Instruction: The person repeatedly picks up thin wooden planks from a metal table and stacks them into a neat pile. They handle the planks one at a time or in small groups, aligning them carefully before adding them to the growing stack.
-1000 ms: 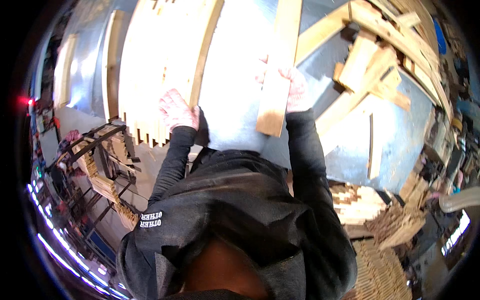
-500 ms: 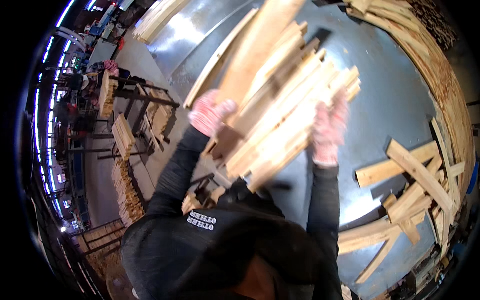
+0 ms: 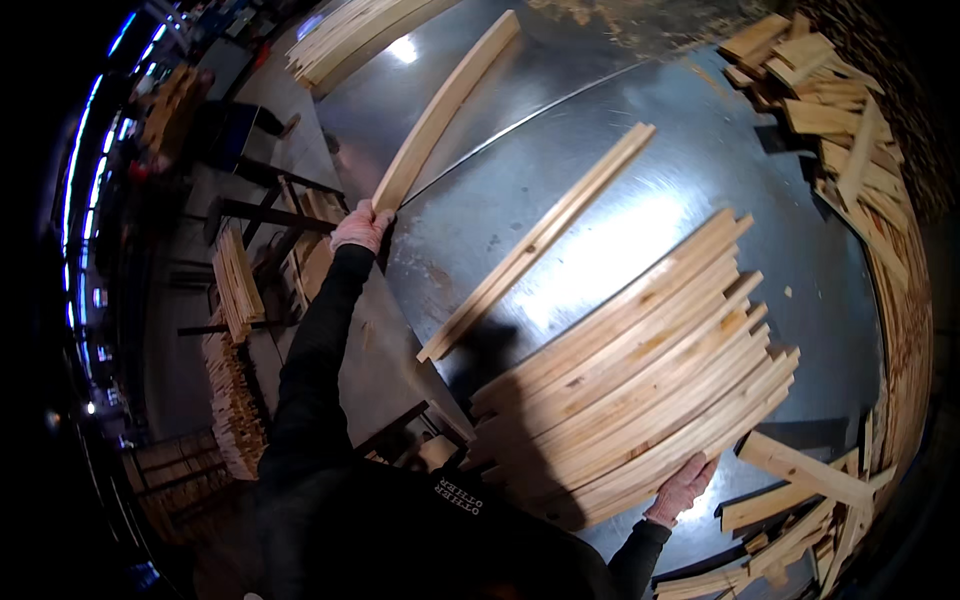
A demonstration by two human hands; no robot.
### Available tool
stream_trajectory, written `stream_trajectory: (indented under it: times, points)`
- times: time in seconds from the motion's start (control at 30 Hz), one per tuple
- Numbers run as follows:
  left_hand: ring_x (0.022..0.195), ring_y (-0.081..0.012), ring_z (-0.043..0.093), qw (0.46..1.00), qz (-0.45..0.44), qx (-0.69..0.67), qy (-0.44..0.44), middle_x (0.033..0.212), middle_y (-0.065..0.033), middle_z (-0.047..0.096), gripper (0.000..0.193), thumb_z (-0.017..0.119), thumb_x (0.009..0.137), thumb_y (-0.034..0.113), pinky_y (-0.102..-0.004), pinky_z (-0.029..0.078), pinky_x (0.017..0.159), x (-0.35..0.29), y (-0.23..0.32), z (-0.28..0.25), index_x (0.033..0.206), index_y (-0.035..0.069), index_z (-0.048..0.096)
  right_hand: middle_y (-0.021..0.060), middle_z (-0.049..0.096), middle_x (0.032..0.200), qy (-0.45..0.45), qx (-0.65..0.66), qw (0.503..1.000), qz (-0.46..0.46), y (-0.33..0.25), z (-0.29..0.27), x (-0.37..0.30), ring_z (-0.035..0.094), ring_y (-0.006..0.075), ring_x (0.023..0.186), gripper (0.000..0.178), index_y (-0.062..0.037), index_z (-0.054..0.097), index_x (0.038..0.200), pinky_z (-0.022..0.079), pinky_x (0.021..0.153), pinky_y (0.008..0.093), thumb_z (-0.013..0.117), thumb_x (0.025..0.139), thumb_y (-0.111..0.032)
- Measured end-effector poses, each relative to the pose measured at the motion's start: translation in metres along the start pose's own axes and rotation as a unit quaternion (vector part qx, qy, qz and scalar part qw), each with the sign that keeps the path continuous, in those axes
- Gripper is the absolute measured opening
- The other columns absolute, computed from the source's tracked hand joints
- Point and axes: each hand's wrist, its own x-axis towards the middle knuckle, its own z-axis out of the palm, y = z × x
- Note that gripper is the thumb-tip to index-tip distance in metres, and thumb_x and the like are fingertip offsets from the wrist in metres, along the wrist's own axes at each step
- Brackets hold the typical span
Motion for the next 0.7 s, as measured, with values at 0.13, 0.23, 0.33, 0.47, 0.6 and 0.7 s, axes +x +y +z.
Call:
stream_trajectory:
  times: [0.13, 0.23, 0.33, 0.47, 0.6, 0.7]
  points:
    - [0.092, -0.0392, 0.064, 0.999, -0.037, -0.005, -0.006, 0.096, -0.0189, 0.068, 0.045, 0.059, 0.089, 0.051, -0.0478, 0.049, 0.078, 0.017, 0.017, -0.004, 0.110, 0.011, 0.055, 0.0151, 0.052, 0.137, 0.005, 0.053, 0.998, -0.015, -0.001, 0.008, -0.002, 0.051, 0.0217, 0.118, 0.060, 0.0019, 0.041, 0.142, 0.039, 0.103, 0.0308, 0.049, 0.101, -0.041]
    - [0.092, -0.0395, 0.065, 0.999, 0.000, 0.039, -0.004, 0.098, -0.0187, 0.068, 0.044, 0.051, 0.093, 0.049, -0.0512, 0.050, 0.079, 0.060, 0.053, -0.002, 0.106, 0.007, 0.052, 0.0133, 0.054, 0.134, -0.019, 0.050, 0.998, -0.035, -0.003, 0.005, 0.000, 0.052, 0.0210, 0.116, 0.055, 0.0020, 0.041, 0.142, 0.040, 0.101, 0.0297, 0.048, 0.102, -0.035]
    - [0.097, -0.0371, 0.065, 0.998, 0.052, -0.022, 0.026, 0.104, -0.0187, 0.067, 0.040, 0.054, 0.090, 0.045, -0.0503, 0.050, 0.085, 0.118, 0.106, 0.004, 0.107, 0.008, 0.053, 0.0131, 0.054, 0.133, 0.002, -0.020, 0.997, -0.074, -0.001, 0.003, 0.005, 0.052, 0.0214, 0.115, 0.054, 0.0022, 0.041, 0.142, 0.040, 0.101, 0.0303, 0.047, 0.102, -0.035]
    - [0.092, -0.0370, 0.067, 0.996, -0.025, -0.083, 0.018, 0.100, -0.0216, 0.067, 0.044, 0.065, 0.085, 0.032, -0.0454, 0.053, 0.080, 0.190, 0.205, -0.010, 0.113, 0.001, 0.051, 0.0167, 0.057, 0.129, -0.023, -0.020, 0.999, -0.022, 0.004, 0.000, 0.005, 0.054, 0.0256, 0.114, 0.051, 0.0026, 0.044, 0.139, 0.041, 0.100, 0.0339, 0.044, 0.102, -0.032]
    - [0.096, -0.0303, 0.067, 0.807, 0.206, -0.551, -0.050, 0.101, -0.0170, 0.066, 0.065, 0.075, 0.082, 0.036, -0.0400, 0.052, 0.075, 0.063, 0.288, -0.037, 0.126, -0.002, 0.046, 0.0171, 0.059, 0.127, -0.011, -0.033, 0.999, -0.018, 0.001, 0.000, 0.004, 0.055, 0.0259, 0.112, 0.051, 0.0015, 0.046, 0.138, 0.043, 0.098, 0.0350, 0.045, 0.100, -0.033]
    - [0.124, -0.0317, 0.052, 0.744, 0.326, -0.502, -0.297, 0.133, -0.0218, 0.051, 0.095, 0.070, 0.080, 0.057, -0.0416, 0.043, 0.100, -0.091, 0.298, -0.022, 0.143, -0.004, 0.033, 0.0175, 0.058, 0.129, -0.034, 0.001, 0.999, 0.000, -0.001, -0.007, 0.020, 0.056, 0.0266, 0.114, 0.049, 0.0011, 0.051, 0.134, 0.043, 0.098, 0.0351, 0.046, 0.099, -0.034]
